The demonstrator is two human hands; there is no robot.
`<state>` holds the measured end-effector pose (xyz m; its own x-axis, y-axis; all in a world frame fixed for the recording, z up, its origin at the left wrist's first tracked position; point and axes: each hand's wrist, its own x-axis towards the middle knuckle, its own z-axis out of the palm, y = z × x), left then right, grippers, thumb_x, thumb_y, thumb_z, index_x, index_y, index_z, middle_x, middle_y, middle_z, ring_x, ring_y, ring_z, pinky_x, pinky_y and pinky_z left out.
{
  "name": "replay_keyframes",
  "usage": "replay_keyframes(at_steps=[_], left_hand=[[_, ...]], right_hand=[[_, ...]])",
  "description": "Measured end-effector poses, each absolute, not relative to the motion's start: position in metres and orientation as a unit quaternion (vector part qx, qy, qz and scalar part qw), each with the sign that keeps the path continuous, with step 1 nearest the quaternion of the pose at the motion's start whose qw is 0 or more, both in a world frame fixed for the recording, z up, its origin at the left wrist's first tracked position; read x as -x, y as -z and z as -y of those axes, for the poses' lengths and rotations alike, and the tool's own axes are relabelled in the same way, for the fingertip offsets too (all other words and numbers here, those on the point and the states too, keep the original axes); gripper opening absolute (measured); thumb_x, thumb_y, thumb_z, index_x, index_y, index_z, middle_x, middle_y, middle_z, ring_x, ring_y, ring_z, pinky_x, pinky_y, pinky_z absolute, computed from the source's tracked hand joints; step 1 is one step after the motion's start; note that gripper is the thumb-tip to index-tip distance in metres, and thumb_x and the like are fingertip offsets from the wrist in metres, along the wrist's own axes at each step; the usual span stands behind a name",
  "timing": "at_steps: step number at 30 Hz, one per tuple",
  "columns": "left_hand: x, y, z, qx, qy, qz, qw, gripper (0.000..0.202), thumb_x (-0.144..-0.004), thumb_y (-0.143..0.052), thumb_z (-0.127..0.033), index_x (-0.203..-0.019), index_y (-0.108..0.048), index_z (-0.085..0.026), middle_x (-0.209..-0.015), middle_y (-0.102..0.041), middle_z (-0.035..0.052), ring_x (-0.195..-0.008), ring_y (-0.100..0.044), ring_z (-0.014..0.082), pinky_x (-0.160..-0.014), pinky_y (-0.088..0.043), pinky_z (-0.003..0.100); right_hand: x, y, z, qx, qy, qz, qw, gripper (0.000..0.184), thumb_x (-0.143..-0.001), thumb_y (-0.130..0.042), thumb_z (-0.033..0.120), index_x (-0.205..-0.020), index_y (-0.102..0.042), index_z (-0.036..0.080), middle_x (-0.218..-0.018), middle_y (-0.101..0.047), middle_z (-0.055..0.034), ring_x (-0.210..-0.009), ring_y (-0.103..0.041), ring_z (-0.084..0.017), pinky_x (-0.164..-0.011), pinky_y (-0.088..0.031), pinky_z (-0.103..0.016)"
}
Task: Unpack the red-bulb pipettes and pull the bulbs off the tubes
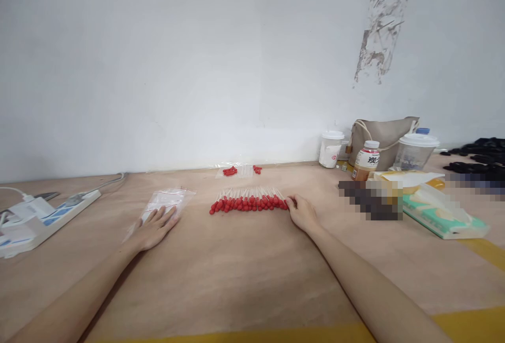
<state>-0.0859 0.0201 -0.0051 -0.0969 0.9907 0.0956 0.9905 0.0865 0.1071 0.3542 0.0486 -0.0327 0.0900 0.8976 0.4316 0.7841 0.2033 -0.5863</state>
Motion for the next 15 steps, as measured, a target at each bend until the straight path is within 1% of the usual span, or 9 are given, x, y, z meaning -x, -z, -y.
replay_keyframes(at_steps=[2, 4, 6, 7, 9, 10, 11, 13, 15], left_hand=[[0.085, 0.003, -0.018, -0.670, -0.088, -0.737, -0.023, 0.057, -0.083, -0.023, -0.057, -0.131, -0.031, -0.029, -0.141, -0.023, 0.0086, -0.129, -0.017, 0.0322, -0.097, -0.014, 0.059], [0.079, -0.002, -0.013, -0.679, -0.129, -0.718, -0.089, 0.052, -0.085, -0.025, -0.051, -0.129, -0.037, -0.027, -0.139, -0.030, 0.0082, -0.129, -0.019, 0.0304, -0.099, -0.014, 0.057], [0.068, -0.008, -0.006, -0.699, -0.196, -0.670, -0.155, 0.047, -0.085, -0.028, -0.046, -0.123, -0.044, -0.023, -0.133, -0.038, 0.0085, -0.127, -0.024, 0.0271, -0.102, -0.017, 0.050], [0.060, -0.011, -0.001, -0.715, -0.228, -0.640, -0.166, 0.045, -0.086, -0.029, -0.045, -0.120, -0.047, -0.022, -0.130, -0.042, 0.0083, -0.125, -0.029, 0.0250, -0.103, -0.020, 0.045], [0.043, -0.013, 0.009, -0.756, -0.264, -0.586, -0.123, 0.044, -0.086, -0.031, -0.045, -0.116, -0.050, -0.020, -0.124, -0.047, 0.0070, -0.119, -0.039, 0.0210, -0.101, -0.029, 0.035], [0.034, -0.013, 0.014, -0.780, -0.258, -0.564, -0.085, 0.044, -0.085, -0.032, -0.046, -0.116, -0.050, -0.020, -0.125, -0.047, 0.0064, -0.118, -0.040, 0.0205, -0.100, -0.031, 0.033], [0.026, -0.012, 0.019, -0.801, -0.242, -0.546, -0.050, 0.046, -0.085, -0.033, -0.047, -0.119, -0.048, -0.020, -0.129, -0.044, 0.0059, -0.119, -0.039, 0.0204, -0.100, -0.031, 0.033], [0.013, -0.007, 0.026, -0.830, -0.191, -0.525, 0.015, 0.050, -0.084, -0.034, -0.049, -0.127, -0.040, -0.023, -0.136, -0.035, 0.0054, -0.123, -0.033, 0.0214, -0.101, -0.029, 0.036], [0.007, -0.001, 0.028, -0.840, -0.149, -0.520, 0.055, 0.053, -0.084, -0.034, -0.050, -0.130, -0.035, -0.024, -0.139, -0.030, 0.0058, -0.127, -0.027, 0.0229, -0.103, -0.025, 0.041]], right_hand=[[-0.354, 0.031, -0.048, 0.621, -0.059, 0.669, 0.403, 0.030, -0.082, -0.037, 0.034, -0.089, -0.060, 0.017, -0.088, -0.064, -0.0076, -0.081, -0.058, -0.020, -0.071, -0.044, -0.031], [-0.352, 0.027, -0.044, 0.617, -0.034, 0.665, 0.420, 0.030, -0.081, -0.038, 0.034, -0.090, -0.059, 0.016, -0.093, -0.061, -0.0091, -0.089, -0.055, -0.021, -0.079, -0.042, -0.034], [-0.346, 0.021, -0.035, 0.583, -0.002, 0.679, 0.445, 0.028, -0.081, -0.040, 0.035, -0.091, -0.059, 0.016, -0.095, -0.060, -0.0100, -0.094, -0.052, -0.022, -0.085, -0.039, -0.037], [-0.341, 0.017, -0.028, 0.551, 0.006, 0.699, 0.455, 0.028, -0.081, -0.041, 0.034, -0.092, -0.059, 0.016, -0.095, -0.059, -0.0097, -0.094, -0.052, -0.022, -0.086, -0.039, -0.037], [-0.329, 0.010, -0.014, 0.462, -0.013, 0.763, 0.453, 0.026, -0.083, -0.041, 0.034, -0.090, -0.059, 0.018, -0.090, -0.060, -0.0084, -0.089, -0.053, -0.019, -0.083, -0.041, -0.034], [-0.323, 0.007, -0.006, 0.419, -0.044, 0.799, 0.430, 0.026, -0.083, -0.040, 0.035, -0.090, -0.060, 0.019, -0.090, -0.060, -0.0075, -0.088, -0.054, -0.018, -0.081, -0.042, -0.033], [-0.316, 0.005, 0.001, 0.384, -0.071, 0.828, 0.402, 0.026, -0.083, -0.041, 0.036, -0.091, -0.061, 0.020, -0.091, -0.061, -0.0070, -0.088, -0.055, -0.017, -0.081, -0.043, -0.032], [-0.306, 0.004, 0.012, 0.333, -0.121, 0.877, 0.323, 0.032, -0.081, -0.045, 0.040, -0.103, -0.059, 0.022, -0.106, -0.059, -0.0071, -0.099, -0.052, -0.018, -0.087, -0.041, -0.033], [-0.299, 0.005, 0.017, 0.311, -0.154, 0.903, 0.254, 0.044, -0.079, -0.048, 0.045, -0.117, -0.052, 0.024, -0.122, -0.050, -0.0074, -0.112, -0.045, -0.021, -0.094, -0.036, -0.037]])
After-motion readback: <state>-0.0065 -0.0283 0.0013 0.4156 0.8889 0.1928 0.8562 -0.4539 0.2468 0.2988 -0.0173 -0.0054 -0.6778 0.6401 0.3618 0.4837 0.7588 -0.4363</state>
